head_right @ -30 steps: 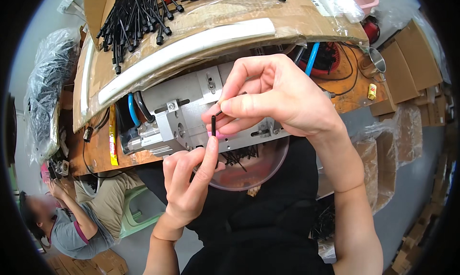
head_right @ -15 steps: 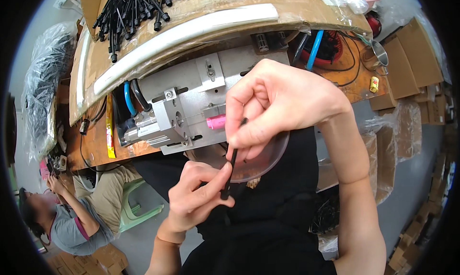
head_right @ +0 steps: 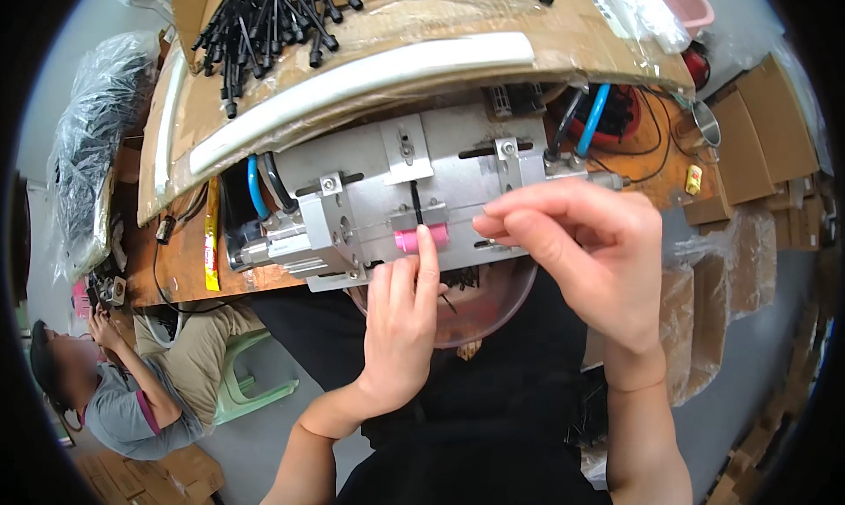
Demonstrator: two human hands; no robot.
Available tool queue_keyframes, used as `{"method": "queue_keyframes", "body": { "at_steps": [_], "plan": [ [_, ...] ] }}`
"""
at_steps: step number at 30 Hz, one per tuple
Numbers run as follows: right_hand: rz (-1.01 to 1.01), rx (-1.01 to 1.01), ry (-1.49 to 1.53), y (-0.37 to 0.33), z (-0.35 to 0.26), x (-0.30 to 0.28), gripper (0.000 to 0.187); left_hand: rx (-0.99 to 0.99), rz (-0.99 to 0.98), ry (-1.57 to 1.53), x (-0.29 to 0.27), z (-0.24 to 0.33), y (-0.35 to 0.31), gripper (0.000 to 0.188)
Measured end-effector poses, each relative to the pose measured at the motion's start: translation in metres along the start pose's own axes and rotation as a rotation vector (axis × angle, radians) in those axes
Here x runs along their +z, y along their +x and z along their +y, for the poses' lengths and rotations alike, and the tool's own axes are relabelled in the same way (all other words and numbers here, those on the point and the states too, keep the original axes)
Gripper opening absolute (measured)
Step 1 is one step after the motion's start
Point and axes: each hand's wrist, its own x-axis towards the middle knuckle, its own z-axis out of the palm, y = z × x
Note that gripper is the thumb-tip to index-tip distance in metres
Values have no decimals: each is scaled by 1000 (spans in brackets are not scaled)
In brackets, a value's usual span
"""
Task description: The person inserts black cable ties into a metal jig on a workbench and uses a pink tool to crimp them. They then remove the finished cable ties and place them into a clear plastic bowl on their lap. The process is repeated continuously throughout the video.
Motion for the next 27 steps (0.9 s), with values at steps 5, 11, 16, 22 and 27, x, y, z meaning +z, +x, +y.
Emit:
{"method": "queue_keyframes", "body": {
  "at_steps": [5, 11, 16, 22, 27],
  "plan": [
    [-36, -328, -333, 43, 6, 13, 6, 0, -74, -76, -23, -11, 4, 71],
    [-21, -518, -1022, 200, 6, 53, 23, 134, 405, 62, -77, -65, 145, 27],
    [-24, -498, -1185, 249, 12, 66, 19, 233, 144, 128, -90, -103, 192, 12],
    [-269, -386, -1318, 184, -42, 14, 18, 242, 79, -207, -110, -104, 161, 14],
    [242, -1126, -1260, 181, -20, -7, 21, 169, 49, -199, -111, -92, 149, 19]
  ]
}}
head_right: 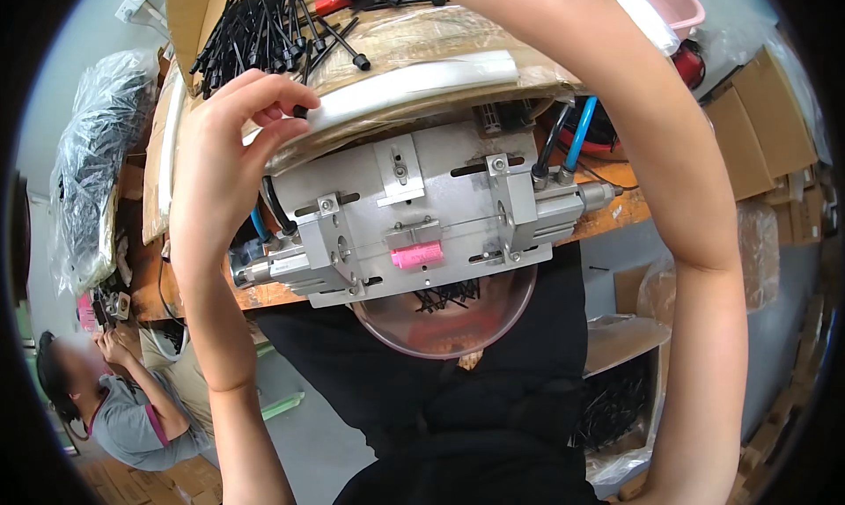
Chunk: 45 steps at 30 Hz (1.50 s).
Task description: The person inserts black cable ties into a metal jig on a workbench and uses a pink tool to crimp them. They then remove the finished cable ties and place them into a clear plastic bowl on their lap. The process is repeated continuously throughout the video.
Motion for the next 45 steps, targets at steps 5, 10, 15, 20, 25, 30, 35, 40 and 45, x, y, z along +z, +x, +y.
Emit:
{"method": "queue_keyframes", "body": {
  "at_steps": [5, 10, 15, 20, 25, 30, 35, 40, 45],
  "plan": [
    [-82, 196, 158, 5, 11, -4, 31, 21, 331, 133, 6, 18, -26, 20],
    [-258, 732, 592, -12, -17, -55, 32, 33, 167, 150, 57, 71, -114, 57],
    [-136, 907, 879, -48, -46, -78, 18, -91, -35, 191, 112, 92, -147, 65],
    [-52, 851, 1020, -85, -47, -100, 21, -84, -117, 259, 116, 94, -137, 69],
    [-10, 788, 897, -107, -99, -92, 23, -113, -137, 230, 115, 85, -145, 69],
    [-218, 692, 868, -146, -152, -98, 55, -70, -164, 163, 91, 84, -123, 69],
    [-361, 566, 897, -161, -181, -80, 69, 13, 318, 193, 61, 54, -14, 36],
    [-372, 557, 951, -162, -189, -64, 69, -68, 103, 54, 42, 34, 27, 12],
    [-382, 565, 931, -162, -188, -64, 68, -69, 78, -124, 42, 37, 17, 17]
  ]
}}
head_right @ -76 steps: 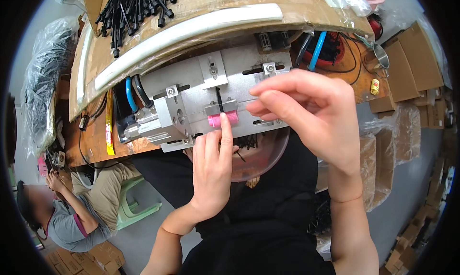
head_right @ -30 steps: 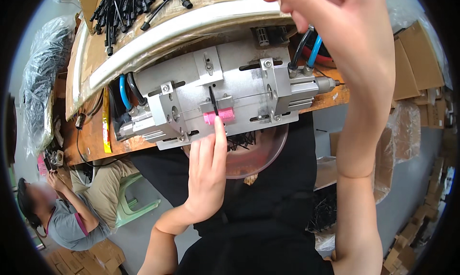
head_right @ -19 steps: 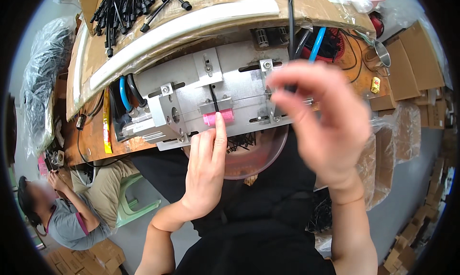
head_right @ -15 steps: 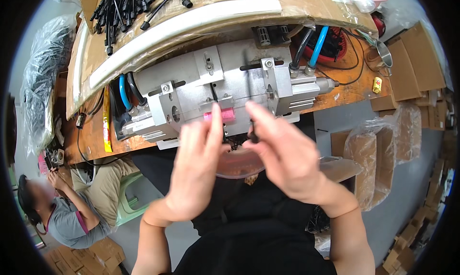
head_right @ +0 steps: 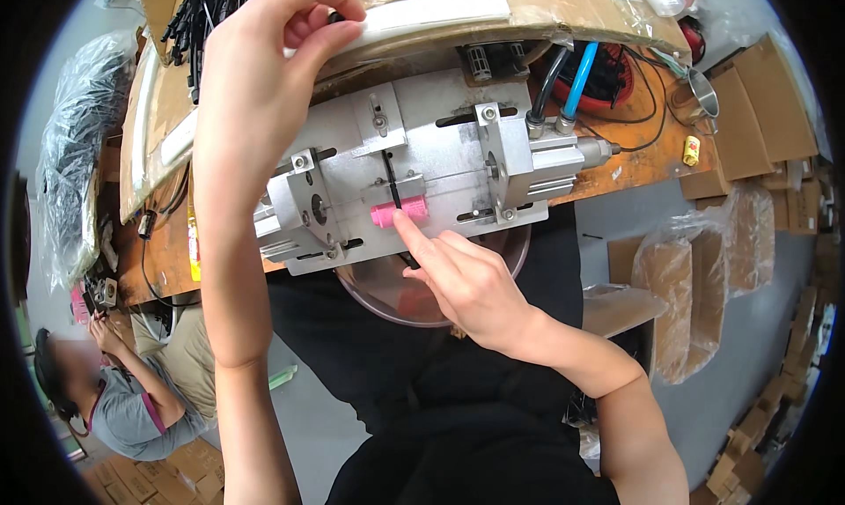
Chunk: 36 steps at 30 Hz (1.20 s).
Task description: The person inserts black cable ties into a metal jig on a workbench and uses a pink tool to crimp them. They then remove the finished cable ties and place them into a clear plastic bowl on their lap. The process is repeated continuously throughout the video.
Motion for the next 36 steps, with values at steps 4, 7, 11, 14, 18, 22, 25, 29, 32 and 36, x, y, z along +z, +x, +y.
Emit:
{"method": "queue_keyframes", "body": {
  "at_steps": [4, 7, 11, 14, 18, 22, 25, 29, 32, 36],
  "plan": [
    [-14, 11, -46, 8, -10, -19, 66, 139, 193, 140, 8, -8, -14, 24],
    [103, -71, -93, 21, -11, -40, 52, 243, 175, 198, 1, -23, -16, 20],
    [399, -151, -396, 61, 12, -96, 26, 236, 321, 154, -2, -12, -46, 25],
    [492, 30, -501, 95, 32, -140, 17, 133, 318, 74, 14, 6, -107, 38],
    [632, -41, -367, 116, 20, -133, 13, -25, 11, 167, 46, 32, -171, 58],
    [563, -9, -194, 104, 25, -139, 17, -37, -109, 330, 71, 35, -171, 64],
    [544, 44, -214, 95, 21, -137, 17, -58, -156, 363, 71, 33, -169, 71],
    [578, 43, -185, 90, 17, -137, 11, -55, -164, 347, 69, 31, -163, 68],
    [538, -2, -196, 96, 21, -134, 8, -57, -210, 336, 61, 34, -161, 67],
    [306, -67, -444, 136, 30, -130, 12, 26, -185, 241, 20, 24, -123, 61]
  ]
}}
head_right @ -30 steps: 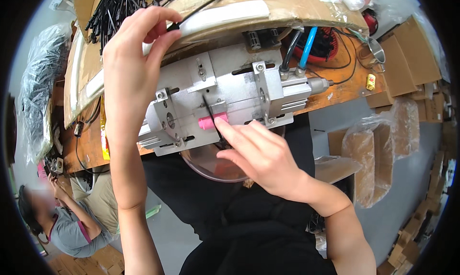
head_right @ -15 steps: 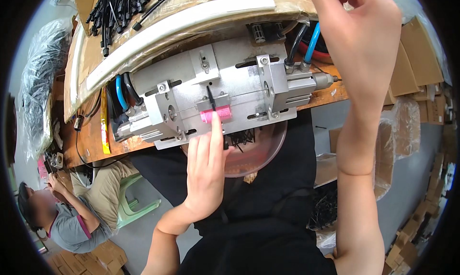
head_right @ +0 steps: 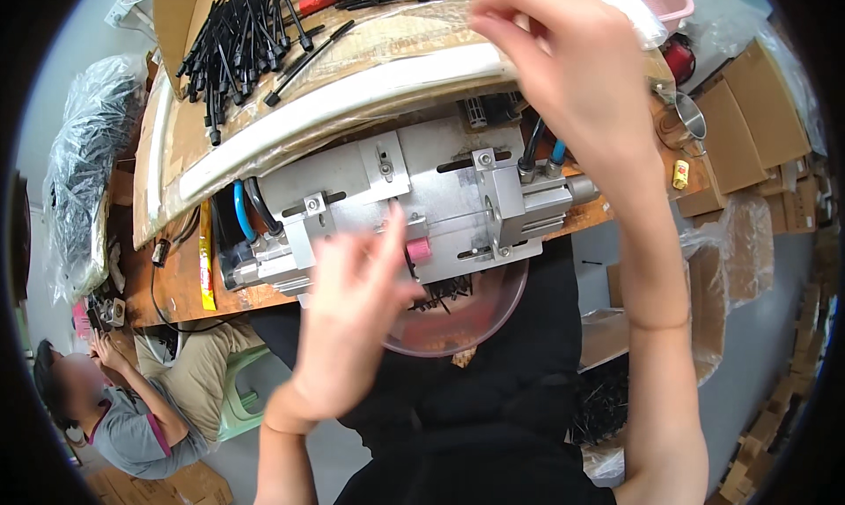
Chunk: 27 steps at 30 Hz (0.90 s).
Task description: The person inserts black cable ties into a metal jig on a workbench and uses a pink tool to crimp them. They then remove the finished cable ties and place them into a clear plastic bowl on their lap. The process is repeated continuously throughout the video.
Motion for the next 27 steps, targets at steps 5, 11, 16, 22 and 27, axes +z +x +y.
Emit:
{"method": "queue_keyframes", "body": {
  "at_steps": [5, 11, 16, 22, 27],
  "plan": [
    [-122, -161, -134, 74, 24, 40, 12, 39, 272, 179, -45, -74, 101, 18],
    [-570, -23, -361, 75, 9, 21, 14, 5, 9, -185, -76, -86, 93, 21],
    [-412, -130, -267, 83, 11, 26, 20, -13, 147, -156, -70, -82, 83, 26],
    [-299, -75, -183, 96, 16, 80, 16, -22, 389, 49, -27, -36, 44, 65],
    [-508, 43, 407, 90, -18, 11, 25, -93, 172, 51, 18, 15, -40, 69]
  ]
}}
